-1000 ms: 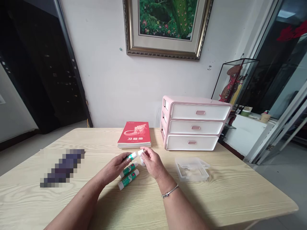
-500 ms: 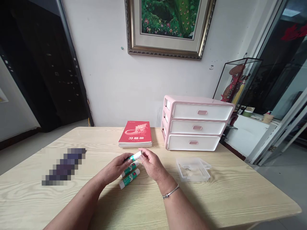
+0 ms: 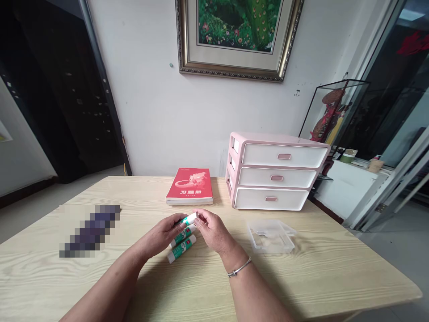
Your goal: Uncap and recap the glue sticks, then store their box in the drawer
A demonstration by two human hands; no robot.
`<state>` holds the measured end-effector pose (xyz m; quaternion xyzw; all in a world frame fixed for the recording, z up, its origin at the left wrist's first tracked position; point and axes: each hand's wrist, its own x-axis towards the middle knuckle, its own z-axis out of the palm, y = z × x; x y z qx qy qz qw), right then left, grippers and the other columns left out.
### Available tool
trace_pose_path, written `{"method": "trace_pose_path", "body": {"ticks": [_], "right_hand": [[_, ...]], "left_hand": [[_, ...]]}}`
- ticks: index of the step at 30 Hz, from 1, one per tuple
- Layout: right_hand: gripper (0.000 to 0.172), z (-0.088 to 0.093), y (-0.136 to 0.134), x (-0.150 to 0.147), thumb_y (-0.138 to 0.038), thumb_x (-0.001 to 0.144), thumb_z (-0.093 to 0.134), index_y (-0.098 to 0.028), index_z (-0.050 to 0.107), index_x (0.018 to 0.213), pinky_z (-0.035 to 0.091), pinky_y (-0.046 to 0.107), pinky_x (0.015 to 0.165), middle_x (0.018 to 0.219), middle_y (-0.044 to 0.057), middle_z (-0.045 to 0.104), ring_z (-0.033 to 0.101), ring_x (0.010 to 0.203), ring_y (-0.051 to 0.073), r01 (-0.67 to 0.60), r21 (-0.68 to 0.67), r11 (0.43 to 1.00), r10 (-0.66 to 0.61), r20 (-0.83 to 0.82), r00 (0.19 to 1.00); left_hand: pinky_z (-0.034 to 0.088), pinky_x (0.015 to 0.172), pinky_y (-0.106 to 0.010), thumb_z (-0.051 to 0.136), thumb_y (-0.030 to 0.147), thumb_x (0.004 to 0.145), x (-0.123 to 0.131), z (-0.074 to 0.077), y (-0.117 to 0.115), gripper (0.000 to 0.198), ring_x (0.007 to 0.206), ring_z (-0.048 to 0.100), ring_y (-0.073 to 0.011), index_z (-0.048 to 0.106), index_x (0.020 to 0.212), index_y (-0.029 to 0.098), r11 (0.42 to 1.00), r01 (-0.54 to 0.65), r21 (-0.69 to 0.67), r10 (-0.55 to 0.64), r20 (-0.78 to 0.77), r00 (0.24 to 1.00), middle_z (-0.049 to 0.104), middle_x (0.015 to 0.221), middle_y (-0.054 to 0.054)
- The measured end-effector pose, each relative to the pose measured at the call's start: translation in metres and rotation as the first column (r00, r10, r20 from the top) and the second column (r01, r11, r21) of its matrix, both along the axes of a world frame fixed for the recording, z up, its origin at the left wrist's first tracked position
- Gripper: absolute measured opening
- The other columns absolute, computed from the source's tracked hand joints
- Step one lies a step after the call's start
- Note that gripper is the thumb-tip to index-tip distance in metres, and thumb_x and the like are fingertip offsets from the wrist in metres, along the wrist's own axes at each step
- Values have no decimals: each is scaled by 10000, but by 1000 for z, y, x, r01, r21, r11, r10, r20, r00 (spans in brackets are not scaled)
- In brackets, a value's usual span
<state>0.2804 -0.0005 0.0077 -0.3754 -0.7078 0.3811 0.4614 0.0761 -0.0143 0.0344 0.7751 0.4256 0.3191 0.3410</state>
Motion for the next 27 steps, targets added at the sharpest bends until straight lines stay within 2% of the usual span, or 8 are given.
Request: {"method": "trace_pose_path", "body": {"ticks": [10, 17, 27], "right_hand": [[379, 0, 0, -1, -423, 929, 552, -190, 622, 1220, 485, 286, 733, 934, 45, 646, 571, 771, 140, -12, -5, 1000, 12, -10, 1000], [372, 0, 0, -2, -431, 913, 561, -189, 630, 1187, 457, 244, 607, 824, 22, 613, 555, 687, 128, -7, -47, 999, 7, -9, 1000], [396, 1, 0, -3, -457, 903, 552, -175, 625, 1171, 445, 224, 529, 821, 28, 626, 556, 643, 121, 16, -80, 997, -15, 15, 1000]], "left_hand": [[456, 845, -275, 442, 445, 944, 1, 1, -1, 375, 977, 607, -214, 630, 1144, 188, 1000, 4, 0, -4, -4, 1000, 683, 1078, -68], [464, 844, -280, 447, 447, 936, 2, 0, -1, 378, 970, 606, -214, 632, 1139, 188, 1000, 2, -9, -2, 0, 1000, 687, 1073, -68], [464, 823, -275, 448, 419, 935, 4, -1, -1, 358, 938, 612, -210, 639, 1121, 180, 1000, -13, 8, 13, 5, 1000, 691, 1049, -67]]}}
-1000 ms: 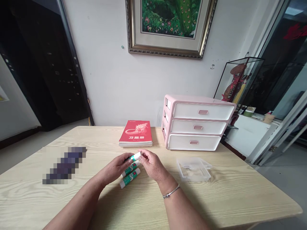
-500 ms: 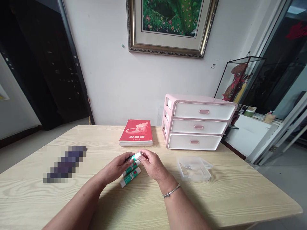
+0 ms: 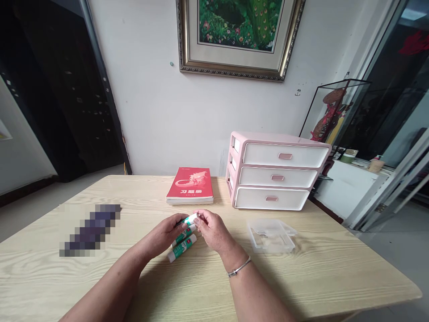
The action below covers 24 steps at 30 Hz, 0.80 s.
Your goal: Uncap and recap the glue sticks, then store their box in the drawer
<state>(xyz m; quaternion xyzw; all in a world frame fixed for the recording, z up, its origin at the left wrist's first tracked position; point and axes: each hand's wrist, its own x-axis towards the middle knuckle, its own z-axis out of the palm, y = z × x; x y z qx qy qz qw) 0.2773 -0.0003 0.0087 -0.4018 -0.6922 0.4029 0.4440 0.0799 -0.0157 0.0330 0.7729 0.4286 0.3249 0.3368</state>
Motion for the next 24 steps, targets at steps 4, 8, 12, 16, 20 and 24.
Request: {"method": "trace_pose_path", "body": {"ticks": [4, 8, 12, 16, 20, 24], "right_hand": [[408, 0, 0, -2, -483, 889, 560, -173, 630, 1144, 470, 230, 530, 769, 11, 604, 546, 616, 118, 13, -32, 999, -14, -20, 1000], [392, -3, 2, -3, -481, 891, 558, -172, 635, 1119, 477, 235, 541, 717, -4, 583, 530, 586, 111, 9, -22, 1000, -10, -45, 999], [381, -5, 4, -2, -470, 896, 551, -169, 633, 1115, 470, 237, 539, 712, -10, 579, 523, 563, 106, 8, -10, 1000, -8, -40, 999], [367, -6, 5, -3, -461, 901, 545, -165, 634, 1097, 460, 238, 534, 696, -17, 559, 522, 546, 104, 8, -7, 1000, -9, -41, 999], [360, -5, 4, -3, -473, 915, 526, -174, 634, 1083, 461, 242, 537, 707, -14, 558, 522, 551, 108, 9, 17, 1000, -9, -19, 1000], [351, -3, 1, -2, -475, 943, 490, -185, 626, 1087, 450, 240, 556, 735, -1, 571, 513, 595, 118, 14, 75, 997, -17, 31, 999]], "left_hand": [[461, 820, -271, 448, 411, 934, 0, -3, 2, 344, 943, 612, -211, 641, 1105, 183, 1000, -8, 30, 9, -18, 1000, 686, 1042, -68], [454, 825, -273, 440, 395, 938, 0, -7, 4, 328, 946, 610, -214, 643, 1090, 186, 997, -19, 80, 22, -32, 999, 678, 1036, -70], [450, 805, -270, 438, 377, 941, 0, -10, 6, 307, 922, 609, -209, 644, 1068, 188, 994, -23, 103, 28, -38, 999, 669, 1012, -67], [443, 795, -269, 438, 360, 944, 1, -12, 7, 288, 909, 609, -205, 642, 1055, 189, 992, -27, 121, 32, -42, 999, 658, 1005, -68], [437, 784, -268, 445, 379, 943, 2, -9, 6, 285, 893, 606, -204, 636, 1037, 188, 994, -26, 110, 30, -32, 999, 663, 985, -58], [427, 716, -255, 449, 437, 944, 2, -1, 0, 316, 804, 576, -178, 614, 1037, 184, 1000, 20, -17, -20, 2, 1000, 653, 896, -30]]}}
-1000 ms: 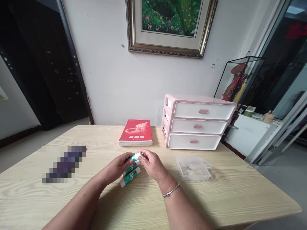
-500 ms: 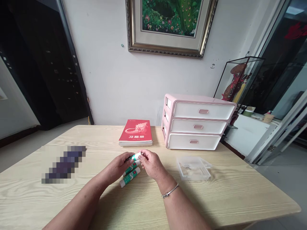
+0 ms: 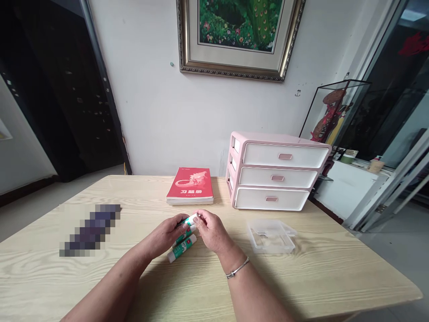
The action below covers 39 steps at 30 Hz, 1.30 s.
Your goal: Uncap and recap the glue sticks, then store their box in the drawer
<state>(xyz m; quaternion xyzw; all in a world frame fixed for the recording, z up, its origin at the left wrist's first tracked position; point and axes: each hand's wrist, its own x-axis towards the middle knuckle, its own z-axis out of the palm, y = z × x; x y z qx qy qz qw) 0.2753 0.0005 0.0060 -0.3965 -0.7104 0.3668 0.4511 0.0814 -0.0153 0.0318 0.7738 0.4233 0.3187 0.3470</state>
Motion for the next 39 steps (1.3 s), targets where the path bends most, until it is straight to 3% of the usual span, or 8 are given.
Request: {"method": "trace_pose_path", "body": {"ticks": [6, 10, 15, 21, 25, 30, 34, 39], "right_hand": [[330, 10, -9, 2, -426, 962, 488, -200, 590, 1180, 461, 256, 698, 837, 13, 604, 546, 752, 137, -23, 90, 996, 20, 30, 999], [303, 13, -12, 2, -405, 973, 475, -200, 603, 1155, 470, 266, 749, 890, 23, 627, 563, 800, 141, -59, 123, 991, 51, 64, 997], [324, 7, -7, 0, -444, 954, 485, -182, 639, 1065, 446, 226, 555, 718, -5, 601, 525, 574, 107, 36, 90, 995, -43, 77, 996], [418, -4, 2, -7, -548, 895, 516, -156, 647, 956, 423, 217, 403, 531, -39, 533, 499, 421, 111, 149, -103, 983, -149, 10, 989], [445, 0, -3, -5, -577, 902, 500, -161, 648, 956, 437, 209, 427, 647, 2, 590, 555, 521, 123, 149, -91, 985, -149, 13, 989], [411, 9, -12, 1, -441, 933, 530, -228, 568, 1283, 486, 211, 559, 921, 42, 640, 591, 725, 128, 25, 12, 1000, -25, 18, 1000], [347, 6, -8, 1, -390, 903, 563, -184, 627, 1174, 500, 231, 553, 836, 23, 632, 588, 666, 123, -29, -65, 997, 28, -21, 999], [381, 4, -5, -4, -448, 850, 599, -135, 635, 1063, 509, 252, 498, 648, -16, 594, 587, 544, 132, 28, -211, 977, -43, -66, 997]], "left_hand": [[389, 610, -229, 456, 543, 930, -6, 4, -2, 421, 661, 463, -119, 602, 1044, 164, 962, 154, -226, -113, 184, 976, 545, 778, 11], [357, 571, -226, 461, 562, 922, -9, 5, -1, 450, 613, 416, -109, 611, 1019, 149, 942, 196, -272, -150, 179, 972, 488, 702, 29], [418, 679, -241, 471, 495, 933, -6, 6, -3, 372, 757, 534, -151, 633, 1022, 173, 986, 121, -114, -112, 84, 990, 614, 855, -20], [433, 769, -259, 510, 368, 916, 4, -4, 0, 253, 876, 609, -198, 645, 1051, 202, 994, -52, 94, 55, -23, 998, 692, 981, -48], [436, 745, -248, 484, 374, 929, 1, -2, -1, 267, 857, 615, -187, 639, 1062, 202, 998, -23, 63, 25, -31, 999, 694, 968, -35], [439, 726, -245, 448, 425, 945, -7, 8, -3, 333, 851, 606, -183, 637, 1056, 174, 999, 46, -17, -46, -7, 999, 688, 965, -39], [439, 705, -242, 455, 438, 940, -9, 6, -2, 347, 828, 605, -180, 643, 1055, 170, 997, 64, -33, -65, -28, 998, 694, 947, -37], [447, 751, -248, 462, 385, 943, -5, -1, -1, 293, 873, 618, -188, 647, 1072, 198, 998, 20, 59, -16, -72, 997, 696, 992, -42]]}}
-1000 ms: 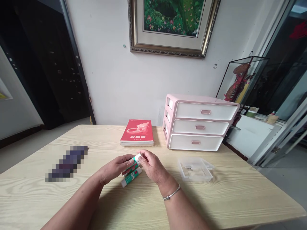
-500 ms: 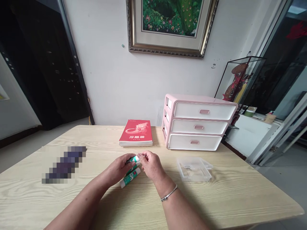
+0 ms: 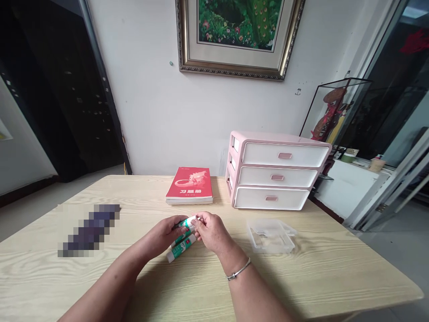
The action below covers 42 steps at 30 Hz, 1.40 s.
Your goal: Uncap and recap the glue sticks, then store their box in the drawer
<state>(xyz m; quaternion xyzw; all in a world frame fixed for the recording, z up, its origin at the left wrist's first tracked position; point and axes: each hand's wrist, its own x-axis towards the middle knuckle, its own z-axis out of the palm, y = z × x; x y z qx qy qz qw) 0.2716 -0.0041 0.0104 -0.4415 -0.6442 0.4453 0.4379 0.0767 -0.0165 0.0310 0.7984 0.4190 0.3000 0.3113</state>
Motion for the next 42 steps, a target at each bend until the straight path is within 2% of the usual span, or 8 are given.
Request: {"method": "trace_pose_path", "body": {"ticks": [5, 11, 15, 19, 26, 32, 37, 42], "right_hand": [[409, 2, -1, -2, -552, 888, 513, -162, 633, 901, 457, 243, 458, 561, -13, 581, 562, 476, 137, 90, 39, 995, -94, 129, 987], [495, 3, -1, 2, -532, 987, 327, -191, 563, 716, 403, 255, 584, 632, 22, 598, 542, 606, 142, 147, 370, 917, -289, 363, 886], [448, 7, -7, 5, -509, 1000, 325, -193, 637, 938, 417, 251, 610, 675, 5, 599, 539, 637, 141, 80, 317, 945, -179, 296, 938], [361, 6, -8, 5, -466, 941, 510, -206, 614, 1169, 474, 253, 671, 839, 17, 643, 583, 746, 144, -13, 266, 964, -27, 147, 989], [400, 0, 0, 0, -513, 904, 532, -157, 653, 1039, 418, 227, 460, 641, 1, 615, 583, 531, 140, 38, 96, 995, -49, 119, 992], [481, 2, -1, 1, -568, 939, 438, -187, 597, 691, 359, 236, 505, 541, -15, 538, 488, 504, 119, 169, 341, 925, -272, 283, 920], [516, 1, 0, 2, -579, 942, 422, -195, 540, 617, 316, 247, 529, 533, -22, 486, 429, 530, 119, 155, 419, 894, -314, 341, 886], [527, 8, -10, 0, -564, 986, 308, -195, 592, 740, 354, 250, 535, 587, 3, 535, 483, 572, 143, 94, 335, 937, -172, 213, 962]], "left_hand": [[444, 787, -261, 468, 337, 938, 5, -3, -1, 263, 913, 623, -194, 627, 1119, 233, 991, -70, 118, 78, -69, 995, 685, 1033, -46], [443, 782, -278, 458, 339, 934, 9, -1, -4, 273, 908, 621, -203, 614, 1132, 236, 982, -70, 176, 92, -120, 988, 671, 1024, -50], [449, 788, -268, 472, 367, 927, 6, 3, -5, 287, 923, 623, -206, 632, 1125, 234, 993, -60, 97, 63, -35, 997, 683, 1039, -54], [464, 790, -264, 475, 373, 924, 2, 3, -3, 310, 920, 628, -209, 638, 1134, 214, 999, -32, 16, 31, 36, 999, 700, 1041, -57], [445, 820, -270, 501, 299, 912, 6, -2, -1, 253, 954, 624, -210, 636, 1113, 225, 988, -98, 123, 104, -43, 994, 691, 1065, -59], [441, 816, -295, 494, 303, 915, 12, -3, -3, 254, 948, 623, -223, 608, 1129, 228, 968, -116, 224, 149, -138, 979, 662, 1065, -76], [437, 760, -278, 456, 341, 930, 14, -2, -8, 293, 898, 637, -211, 555, 1191, 253, 990, -78, 120, 90, -105, 990, 676, 1047, -61], [417, 675, -247, 527, 392, 868, 12, 6, -11, 284, 776, 609, -186, 584, 1088, 222, 993, -107, -58, 110, 56, 992, 686, 885, -12]]}}
